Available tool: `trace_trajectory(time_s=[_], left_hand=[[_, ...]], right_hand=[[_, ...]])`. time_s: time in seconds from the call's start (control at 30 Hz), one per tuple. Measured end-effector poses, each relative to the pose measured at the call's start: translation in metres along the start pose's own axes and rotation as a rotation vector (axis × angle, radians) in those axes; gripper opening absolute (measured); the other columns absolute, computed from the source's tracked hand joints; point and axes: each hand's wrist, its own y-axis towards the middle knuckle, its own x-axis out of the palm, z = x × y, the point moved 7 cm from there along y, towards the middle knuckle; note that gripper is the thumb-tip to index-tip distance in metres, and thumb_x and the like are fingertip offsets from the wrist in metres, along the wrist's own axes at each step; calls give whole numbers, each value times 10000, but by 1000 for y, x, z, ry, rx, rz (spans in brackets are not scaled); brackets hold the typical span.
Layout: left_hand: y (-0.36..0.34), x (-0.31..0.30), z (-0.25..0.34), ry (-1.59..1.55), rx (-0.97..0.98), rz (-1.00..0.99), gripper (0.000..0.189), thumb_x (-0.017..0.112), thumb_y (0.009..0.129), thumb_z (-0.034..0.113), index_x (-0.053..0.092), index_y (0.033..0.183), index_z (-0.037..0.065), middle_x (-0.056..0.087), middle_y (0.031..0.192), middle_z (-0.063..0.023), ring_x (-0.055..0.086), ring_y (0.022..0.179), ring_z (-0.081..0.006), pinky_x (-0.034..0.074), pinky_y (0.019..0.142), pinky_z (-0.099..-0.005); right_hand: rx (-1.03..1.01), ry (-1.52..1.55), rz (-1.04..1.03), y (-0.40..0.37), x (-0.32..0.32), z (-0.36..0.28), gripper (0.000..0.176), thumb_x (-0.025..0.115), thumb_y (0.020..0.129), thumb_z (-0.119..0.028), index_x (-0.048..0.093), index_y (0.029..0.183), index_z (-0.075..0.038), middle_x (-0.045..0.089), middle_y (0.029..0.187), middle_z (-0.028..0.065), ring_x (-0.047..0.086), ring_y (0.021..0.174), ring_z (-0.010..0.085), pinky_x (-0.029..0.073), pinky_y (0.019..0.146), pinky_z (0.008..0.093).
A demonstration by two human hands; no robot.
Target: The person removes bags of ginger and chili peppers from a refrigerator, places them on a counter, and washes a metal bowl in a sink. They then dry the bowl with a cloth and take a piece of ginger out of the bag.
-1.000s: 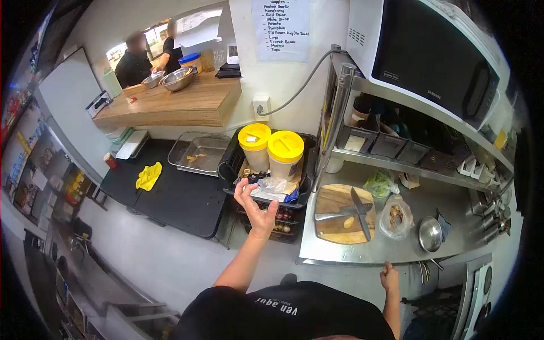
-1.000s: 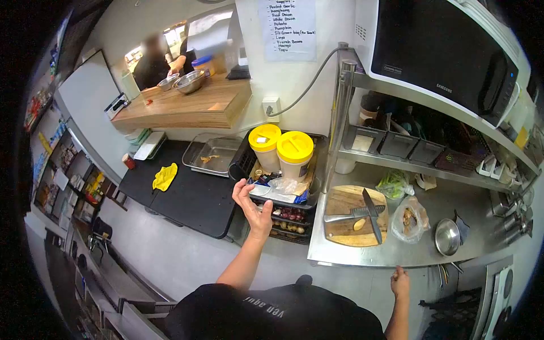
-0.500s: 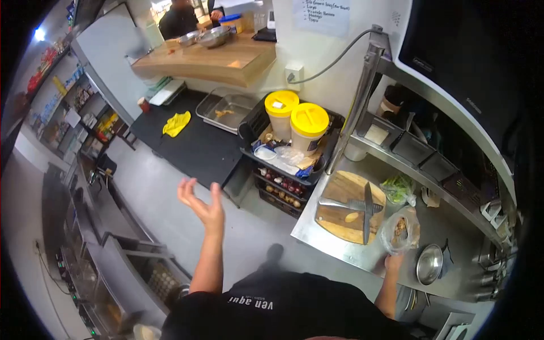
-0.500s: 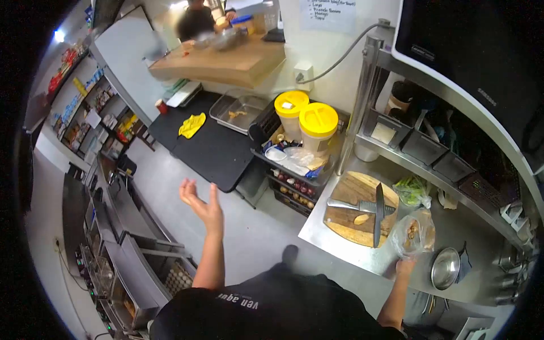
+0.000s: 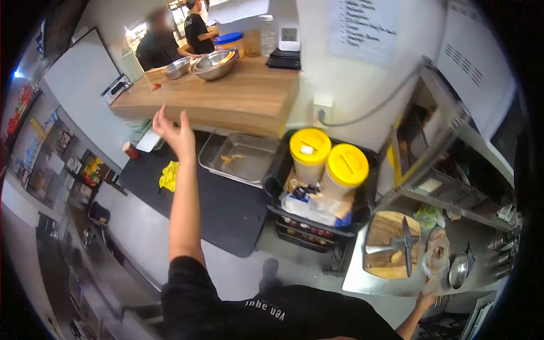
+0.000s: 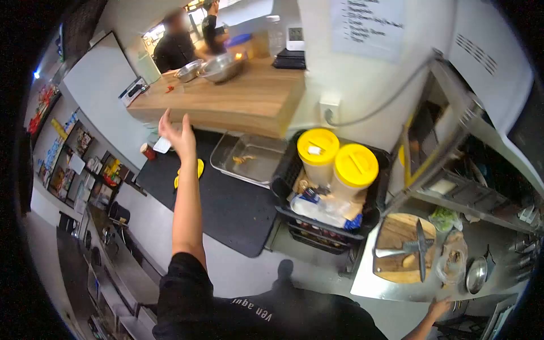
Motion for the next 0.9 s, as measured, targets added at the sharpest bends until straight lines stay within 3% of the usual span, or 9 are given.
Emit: trace_trajectory(time_s=[0.13, 0.2, 0.4, 0.43, 0.5, 0.6, 0.67, 0.77, 0.9], left_hand=[[98, 108, -128, 320, 172, -84, 654, 726, 736, 120, 414, 1307, 57, 378, 1296, -218, 400, 1179, -370, 355, 1007, -425], [130, 158, -167, 511, 175, -410, 783, 729, 700, 99, 325, 1368, 37, 346, 1375, -223, 391, 1222, -391, 364, 1019, -431], [182, 227, -310, 432, 115, -563, 804, 549, 729, -41, 194, 1446, 38, 217, 1487, -207, 302, 1343, -348, 301, 1094, -373], [185, 233, -319, 415, 81, -609, 801, 514, 731, -61, 182, 1452, 43, 204, 1495, -205, 295, 1350, -338, 294, 1099, -372], [193, 234, -328, 427, 57, -643, 785, 637, 752, 43, 247, 1433, 60, 244, 1479, -178, 261, 1364, -321, 283, 1110, -365], [195, 226, -321, 450, 11, -675, 613, 685, 735, 79, 464, 1306, 96, 410, 1351, -166, 408, 1254, -335, 379, 1028, -380], [196, 205, -310, 458, 66, -542, 360, 728, 704, 95, 614, 1044, 67, 534, 1121, -157, 535, 1059, -344, 453, 893, -400], [189, 170, -296, 278, 254, -484, 239, 744, 688, 89, 621, 882, 24, 558, 973, -155, 569, 929, -347, 468, 813, -409], [166, 99, -266, 252, 379, -515, 204, 708, 697, 25, 615, 877, 15, 569, 1043, -175, 572, 995, -345, 462, 860, -388]], right_hand=[[205, -177, -199, -127, -16, -25, 946, 743, 708, -245, 185, 1428, 12, 410, 1320, 280, 390, 1226, 426, 298, 1049, 489], [279, -117, -256, -175, -32, -33, 937, 739, 701, -225, 194, 1433, -8, 403, 1326, 282, 380, 1238, 424, 298, 1053, 483], [402, -46, -387, -260, -55, -29, 929, 734, 687, -200, 207, 1432, -30, 425, 1298, 278, 403, 1221, 411, 311, 1040, 497], [413, -43, -400, -267, -55, -24, 929, 734, 685, -198, 208, 1431, -30, 431, 1291, 276, 409, 1216, 409, 314, 1037, 501], [429, -33, -424, -276, -55, -18, 928, 734, 681, -196, 209, 1429, -30, 442, 1277, 274, 422, 1205, 405, 319, 1031, 509], [429, -12, -459, -281, -49, -17, 927, 733, 676, -192, 212, 1426, -30, 459, 1256, 271, 441, 1189, 399, 326, 1022, 521], [416, 7, -479, -278, -42, -18, 927, 733, 673, -190, 214, 1424, -30, 471, 1242, 268, 453, 1178, 394, 332, 1015, 529], [378, 51, -533, -258, -19, -14, 926, 733, 668, -187, 216, 1421, -31, 488, 1221, 265, 473, 1161, 388, 339, 1006, 541], [363, 223, -701, -213, 36, 3, 925, 732, 661, -182, 220, 1417, -31, 511, 1193, 260, 498, 1139, 379, 349, 993, 557]])
